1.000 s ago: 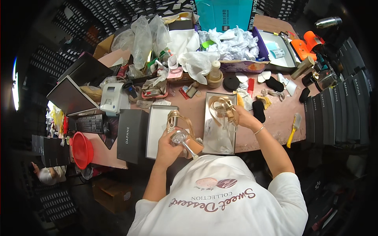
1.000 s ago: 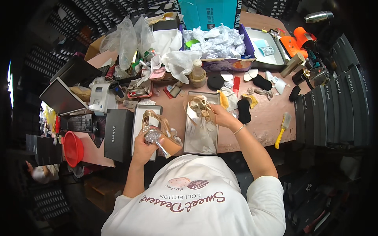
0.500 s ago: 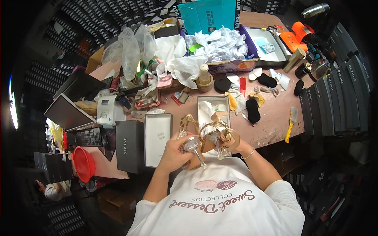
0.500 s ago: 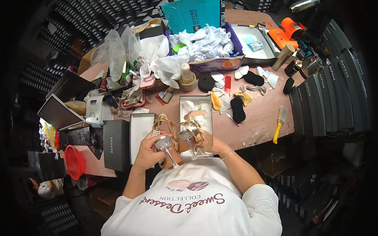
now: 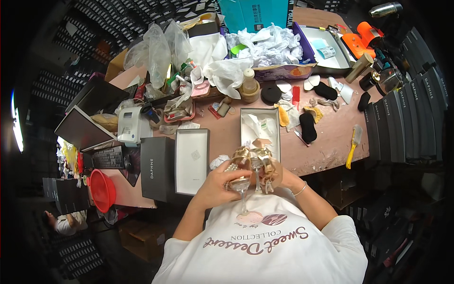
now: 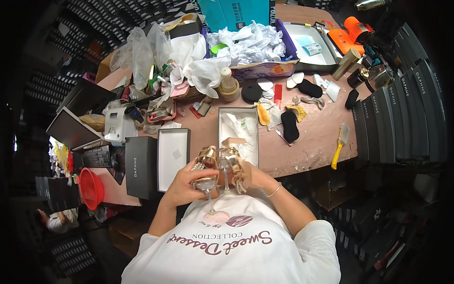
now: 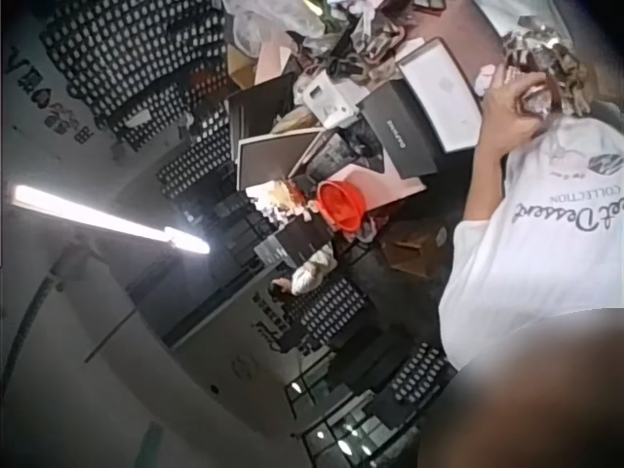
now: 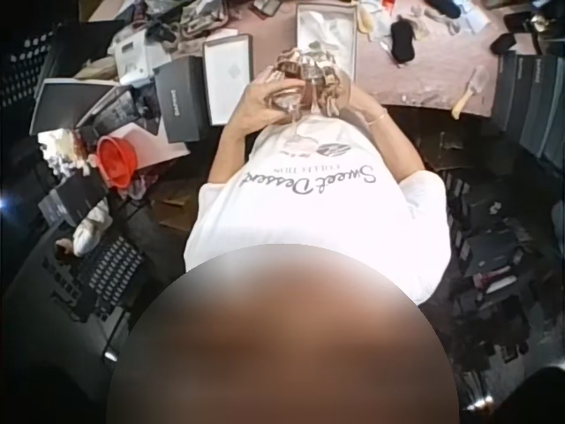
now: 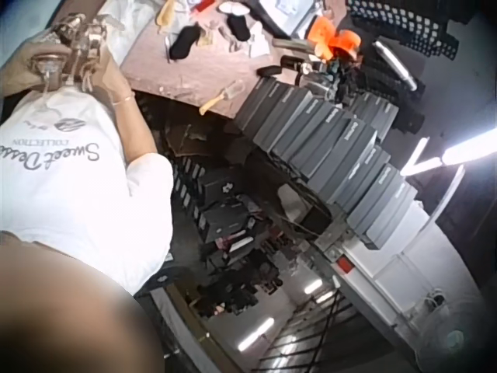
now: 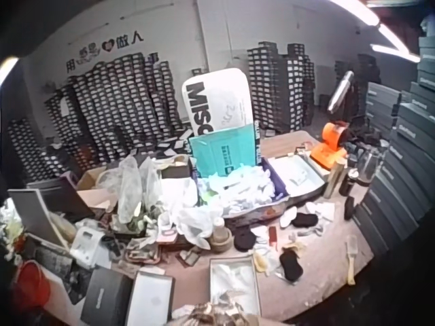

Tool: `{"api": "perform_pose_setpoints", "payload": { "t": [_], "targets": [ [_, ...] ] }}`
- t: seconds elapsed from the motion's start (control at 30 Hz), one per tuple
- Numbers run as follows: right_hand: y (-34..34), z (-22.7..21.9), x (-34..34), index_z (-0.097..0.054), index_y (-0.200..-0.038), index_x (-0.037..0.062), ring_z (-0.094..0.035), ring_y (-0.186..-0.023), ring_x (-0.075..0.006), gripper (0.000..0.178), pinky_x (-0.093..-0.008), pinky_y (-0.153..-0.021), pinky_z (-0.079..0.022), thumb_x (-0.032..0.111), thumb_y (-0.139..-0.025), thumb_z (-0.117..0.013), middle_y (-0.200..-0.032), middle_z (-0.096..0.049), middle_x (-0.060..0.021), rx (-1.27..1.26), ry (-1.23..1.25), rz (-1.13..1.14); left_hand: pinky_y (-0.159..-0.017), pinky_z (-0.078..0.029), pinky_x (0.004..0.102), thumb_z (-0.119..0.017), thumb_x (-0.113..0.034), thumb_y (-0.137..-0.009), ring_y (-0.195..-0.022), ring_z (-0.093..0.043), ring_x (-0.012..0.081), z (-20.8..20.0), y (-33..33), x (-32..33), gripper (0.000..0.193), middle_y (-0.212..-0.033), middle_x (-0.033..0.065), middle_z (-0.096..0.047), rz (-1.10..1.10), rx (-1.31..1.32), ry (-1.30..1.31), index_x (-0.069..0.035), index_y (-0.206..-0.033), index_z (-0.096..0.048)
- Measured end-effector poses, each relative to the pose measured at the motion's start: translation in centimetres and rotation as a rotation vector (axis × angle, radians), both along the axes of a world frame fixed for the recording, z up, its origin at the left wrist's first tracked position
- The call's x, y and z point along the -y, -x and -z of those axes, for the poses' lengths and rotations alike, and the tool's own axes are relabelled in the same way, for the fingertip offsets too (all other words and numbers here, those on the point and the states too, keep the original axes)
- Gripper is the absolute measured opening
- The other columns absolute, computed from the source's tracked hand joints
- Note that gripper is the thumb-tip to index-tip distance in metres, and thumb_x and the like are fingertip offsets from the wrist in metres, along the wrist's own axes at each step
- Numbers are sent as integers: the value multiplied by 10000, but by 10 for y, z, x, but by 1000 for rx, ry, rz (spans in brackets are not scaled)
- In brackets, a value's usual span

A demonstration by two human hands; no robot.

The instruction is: The recorder is wrapping shoes in protective paper, placing them into shoe boxes, and using a heat gun to seal or adjust labels on the boxes.

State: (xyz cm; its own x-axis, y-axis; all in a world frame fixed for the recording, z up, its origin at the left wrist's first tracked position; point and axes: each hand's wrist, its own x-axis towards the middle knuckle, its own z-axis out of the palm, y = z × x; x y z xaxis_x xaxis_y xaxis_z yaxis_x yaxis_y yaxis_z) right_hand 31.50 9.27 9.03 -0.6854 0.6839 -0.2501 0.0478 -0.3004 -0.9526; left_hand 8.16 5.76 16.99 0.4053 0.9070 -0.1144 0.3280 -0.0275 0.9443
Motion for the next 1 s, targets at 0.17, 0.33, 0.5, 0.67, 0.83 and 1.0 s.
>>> {"api": "perform_pose_setpoints", "payload": {
  "t": [0.17,0.33,0.5,0.67,0.83,1.0],
  "targets": [
    [-7,1,5,-461,-1231,11,-517,-898,-86,437,-249,-724,-508,87,-838,-636,-1068,-564,-44,1,-36,5,-984,-432,347,-741,-21,-558,-1243,-501,309,15,-1,-10,565,-1326,175,-490,32,58,144,-106,-1114,-688],
    [-8,12,19,-535,-1032,59,-504,-693,-72,244,-243,-542,-432,288,-963,-583,-788,-552,-1,-37,-245,109,-789,-451,272,-806,-29,-609,-887,-585,141,24,-12,-17,410,-944,45,-621,120,128,60,-71,-994,-670],
    [-11,26,27,-540,-1020,61,-516,-681,-91,305,-265,-569,-441,359,-966,-578,-758,-559,-3,-23,-337,167,-786,-441,281,-809,-48,-607,-891,-571,151,19,-19,-14,412,-939,42,-600,132,107,92,-85,-992,-666],
    [-11,26,26,-546,-1018,48,-525,-687,-104,324,-286,-593,-461,363,-958,-587,-767,-569,-13,1,-280,161,-792,-437,284,-810,-54,-609,-898,-568,159,22,-18,-15,412,-939,44,-601,143,111,64,-84,-994,-665],
    [-22,15,27,-558,-1009,38,-533,-712,-117,286,-292,-633,-475,296,-923,-647,-792,-598,-22,98,-329,68,-811,-443,296,-794,-32,-629,-934,-579,173,26,-15,-21,405,-963,58,-630,160,89,134,-58,-1012,-664],
    [-39,16,46,-522,-1303,70,-609,-1116,-259,520,-439,-948,-544,227,-849,-718,-1241,-592,-115,-557,651,277,-837,-456,285,-761,10,-627,-944,-587,165,19,-30,-17,411,-1002,67,-628,295,74,114,-44,-1020,-655]
  ]
}}
